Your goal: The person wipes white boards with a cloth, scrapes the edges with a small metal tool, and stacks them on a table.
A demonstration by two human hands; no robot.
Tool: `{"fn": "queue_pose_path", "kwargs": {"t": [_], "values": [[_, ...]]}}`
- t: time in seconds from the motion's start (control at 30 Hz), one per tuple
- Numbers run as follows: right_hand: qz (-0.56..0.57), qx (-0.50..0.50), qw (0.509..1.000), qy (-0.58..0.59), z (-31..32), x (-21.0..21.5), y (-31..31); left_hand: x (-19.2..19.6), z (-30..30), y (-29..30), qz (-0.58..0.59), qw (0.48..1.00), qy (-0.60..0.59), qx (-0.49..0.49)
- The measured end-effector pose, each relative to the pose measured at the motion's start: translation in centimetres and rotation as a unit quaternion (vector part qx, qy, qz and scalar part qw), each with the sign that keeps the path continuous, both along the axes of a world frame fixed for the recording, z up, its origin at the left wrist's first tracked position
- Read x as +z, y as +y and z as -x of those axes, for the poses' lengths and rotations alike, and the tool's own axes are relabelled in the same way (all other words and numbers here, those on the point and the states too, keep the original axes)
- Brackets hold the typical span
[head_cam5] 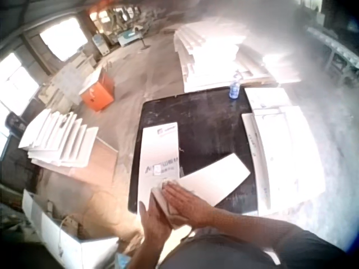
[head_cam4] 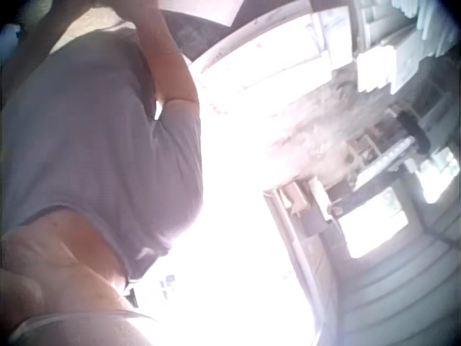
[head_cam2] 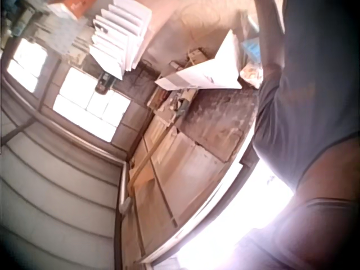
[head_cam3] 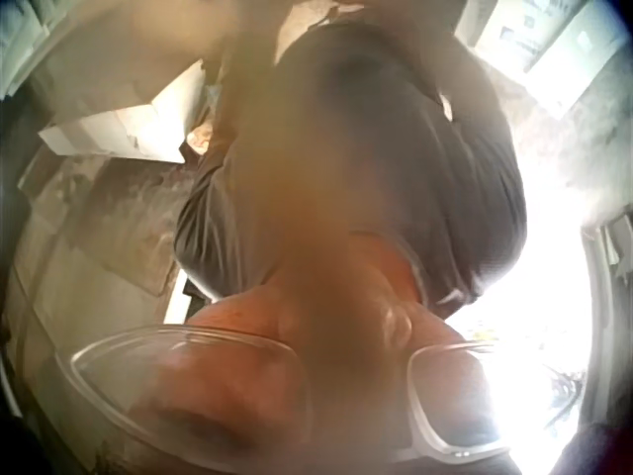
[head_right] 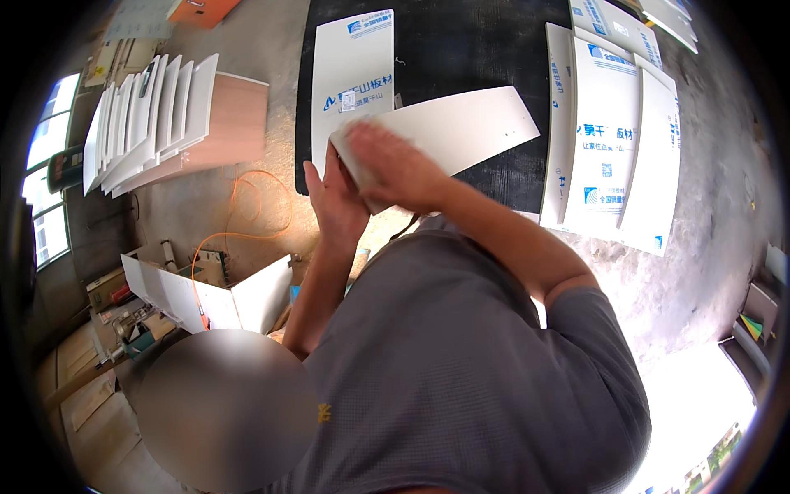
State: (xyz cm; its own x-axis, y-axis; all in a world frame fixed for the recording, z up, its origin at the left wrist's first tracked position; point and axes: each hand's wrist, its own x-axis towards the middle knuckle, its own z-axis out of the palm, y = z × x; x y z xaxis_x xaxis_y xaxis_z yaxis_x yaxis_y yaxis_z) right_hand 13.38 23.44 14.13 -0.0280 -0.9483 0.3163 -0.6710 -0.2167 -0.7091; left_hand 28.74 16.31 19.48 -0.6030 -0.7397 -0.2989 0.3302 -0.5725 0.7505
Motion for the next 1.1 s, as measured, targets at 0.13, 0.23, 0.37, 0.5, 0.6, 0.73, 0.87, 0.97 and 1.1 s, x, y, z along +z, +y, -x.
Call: {"fn": "queue_pose_path", "kwargs": {"t": [0.13,0.23,0.37,0.5,0.6,0.73,0.87,0.97,1.1], "values": [[-0.116,-0.222,0.968,0.019,8.9,-9.4,-0.2,0.4,1.1,0.5,-0.051,0.999,0.015,0.0],[-0.022,-0.119,0.992,0.017,4.3,-3.3,-2.1,0.6,1.9,0.1,-0.017,1.0,-0.012,-0.005],[0.031,0.032,0.999,0.016,-0.3,5.2,-3.5,2.4,2.5,0.2,-0.008,0.999,0.042,0.015],[-0.076,-0.15,0.985,-0.036,7.0,-1.5,-3.2,2.2,3.3,-0.7,0.012,0.999,0.038,-0.026],[-0.002,-0.086,0.996,-0.015,4.2,1.2,-4.1,2.1,4.1,-1.0,0.006,0.999,0.047,-0.008],[0.051,0.066,0.996,0.033,-2.3,8.4,-0.3,2.3,3.6,-1.3,-0.025,0.997,0.07,0.014],[0.003,0.094,0.994,0.053,-1.5,8.3,2.6,0.4,3.1,-1.8,-0.045,0.998,0.048,-0.003],[0.06,0.035,0.997,-0.017,1.5,7.5,-3.2,1.1,4.3,-0.3,-0.068,0.993,0.098,-0.02],[0.046,0.061,0.996,0.046,-1.6,6.6,1.3,1.5,3.8,-1.2,-0.037,0.998,0.046,0.001]]}}
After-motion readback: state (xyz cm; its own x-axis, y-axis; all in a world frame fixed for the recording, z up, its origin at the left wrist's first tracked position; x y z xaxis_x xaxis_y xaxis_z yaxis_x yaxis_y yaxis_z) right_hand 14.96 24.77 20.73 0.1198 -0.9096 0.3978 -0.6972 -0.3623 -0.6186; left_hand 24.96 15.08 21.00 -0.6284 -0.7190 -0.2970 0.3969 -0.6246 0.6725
